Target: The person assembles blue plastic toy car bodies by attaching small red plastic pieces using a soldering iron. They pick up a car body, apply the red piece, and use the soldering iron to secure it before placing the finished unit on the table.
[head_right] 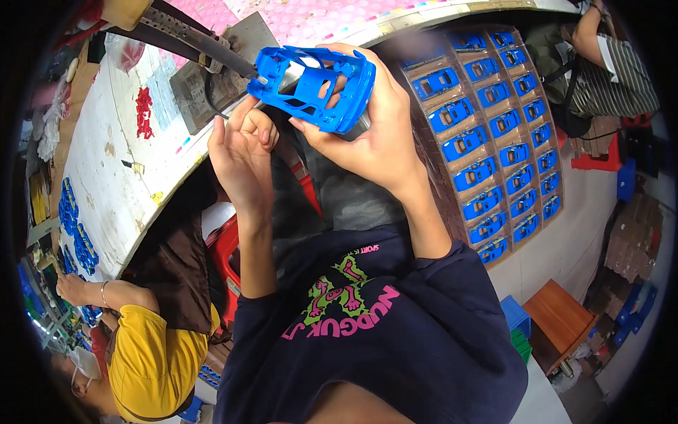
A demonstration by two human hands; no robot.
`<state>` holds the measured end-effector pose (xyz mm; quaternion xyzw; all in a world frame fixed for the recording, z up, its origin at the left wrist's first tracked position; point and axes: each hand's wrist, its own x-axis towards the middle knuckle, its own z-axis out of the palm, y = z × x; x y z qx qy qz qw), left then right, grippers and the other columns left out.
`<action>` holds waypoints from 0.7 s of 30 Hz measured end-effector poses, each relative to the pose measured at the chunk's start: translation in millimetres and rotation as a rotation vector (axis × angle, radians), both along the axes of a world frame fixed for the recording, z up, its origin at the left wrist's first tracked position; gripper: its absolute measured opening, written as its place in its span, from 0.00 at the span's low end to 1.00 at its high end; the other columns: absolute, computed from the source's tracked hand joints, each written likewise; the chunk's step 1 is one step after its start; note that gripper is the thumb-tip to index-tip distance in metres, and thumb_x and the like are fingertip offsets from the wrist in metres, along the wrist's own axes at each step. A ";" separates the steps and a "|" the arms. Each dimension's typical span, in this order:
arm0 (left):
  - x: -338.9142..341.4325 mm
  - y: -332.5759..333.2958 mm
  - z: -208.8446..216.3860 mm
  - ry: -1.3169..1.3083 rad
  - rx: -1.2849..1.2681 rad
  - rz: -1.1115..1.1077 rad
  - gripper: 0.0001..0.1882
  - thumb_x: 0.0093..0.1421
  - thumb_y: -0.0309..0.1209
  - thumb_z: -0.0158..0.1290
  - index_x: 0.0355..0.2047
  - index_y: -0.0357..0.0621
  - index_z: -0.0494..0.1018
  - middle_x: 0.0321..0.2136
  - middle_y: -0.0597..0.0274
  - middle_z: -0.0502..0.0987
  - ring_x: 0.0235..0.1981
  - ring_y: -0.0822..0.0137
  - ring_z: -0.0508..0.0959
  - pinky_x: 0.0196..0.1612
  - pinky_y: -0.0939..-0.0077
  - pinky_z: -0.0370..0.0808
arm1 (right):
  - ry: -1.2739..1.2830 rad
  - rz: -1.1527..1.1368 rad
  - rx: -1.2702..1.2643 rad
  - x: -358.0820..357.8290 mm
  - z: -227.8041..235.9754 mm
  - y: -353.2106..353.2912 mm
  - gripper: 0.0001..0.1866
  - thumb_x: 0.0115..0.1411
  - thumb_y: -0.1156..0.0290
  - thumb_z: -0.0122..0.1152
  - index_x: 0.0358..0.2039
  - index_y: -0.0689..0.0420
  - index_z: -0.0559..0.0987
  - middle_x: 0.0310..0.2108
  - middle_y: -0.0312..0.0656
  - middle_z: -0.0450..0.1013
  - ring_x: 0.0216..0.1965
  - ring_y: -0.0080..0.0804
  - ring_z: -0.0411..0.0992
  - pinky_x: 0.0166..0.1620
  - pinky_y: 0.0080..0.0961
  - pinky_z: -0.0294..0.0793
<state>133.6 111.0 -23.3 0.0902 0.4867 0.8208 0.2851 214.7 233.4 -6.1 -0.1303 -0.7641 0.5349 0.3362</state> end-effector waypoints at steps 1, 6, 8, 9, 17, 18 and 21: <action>-0.7 0.6 0.0 -0.006 0.013 -0.002 0.30 0.61 0.43 0.23 0.47 0.25 0.59 0.15 0.66 0.58 0.20 0.75 0.57 0.27 0.83 0.55 | -0.005 -0.002 0.023 -0.6 1.8 0.3 0.31 0.35 0.73 0.67 0.42 0.64 0.66 0.38 0.45 0.68 0.38 0.32 0.69 0.42 0.24 0.68; -3.8 2.7 -1.6 0.001 0.057 -0.025 0.32 0.60 0.45 0.23 0.47 0.25 0.58 0.15 0.65 0.58 0.20 0.74 0.57 0.28 0.82 0.54 | 0.003 0.013 0.184 -1.0 11.6 5.0 0.31 0.34 0.74 0.67 0.42 0.63 0.67 0.38 0.45 0.68 0.37 0.33 0.70 0.39 0.23 0.69; -4.3 2.7 -1.4 -0.004 0.075 -0.028 0.33 0.59 0.47 0.23 0.47 0.25 0.58 0.15 0.65 0.58 0.20 0.74 0.57 0.28 0.82 0.54 | 0.040 0.010 0.280 -1.8 12.7 6.7 0.32 0.34 0.75 0.66 0.43 0.64 0.67 0.37 0.44 0.69 0.33 0.26 0.71 0.32 0.17 0.71; -4.4 2.6 -0.8 -0.014 0.084 -0.027 0.33 0.59 0.47 0.23 0.47 0.25 0.58 0.15 0.66 0.58 0.20 0.74 0.57 0.28 0.82 0.54 | 0.051 0.002 0.303 -2.3 13.6 6.7 0.32 0.34 0.75 0.66 0.43 0.64 0.67 0.37 0.45 0.69 0.34 0.26 0.71 0.33 0.17 0.71; -2.3 2.6 3.4 -0.060 0.099 0.001 0.35 0.58 0.50 0.20 0.45 0.29 0.62 0.15 0.66 0.60 0.20 0.75 0.57 0.26 0.83 0.51 | 0.074 0.037 0.380 0.5 22.2 8.4 0.32 0.31 0.73 0.66 0.42 0.65 0.69 0.39 0.46 0.69 0.39 0.32 0.69 0.40 0.21 0.69; -2.2 2.2 3.3 -0.052 0.104 -0.004 0.35 0.58 0.50 0.20 0.45 0.28 0.62 0.15 0.66 0.60 0.20 0.75 0.57 0.26 0.83 0.51 | 0.078 0.042 0.380 0.6 22.4 8.3 0.33 0.31 0.73 0.66 0.42 0.65 0.69 0.40 0.47 0.69 0.40 0.33 0.69 0.40 0.21 0.69; -2.2 2.2 4.4 -0.047 0.110 -0.008 0.35 0.58 0.50 0.20 0.45 0.28 0.62 0.15 0.66 0.60 0.20 0.75 0.57 0.26 0.83 0.52 | 0.093 0.049 0.375 0.6 21.9 7.9 0.33 0.31 0.73 0.66 0.42 0.65 0.69 0.40 0.47 0.69 0.41 0.33 0.68 0.41 0.22 0.68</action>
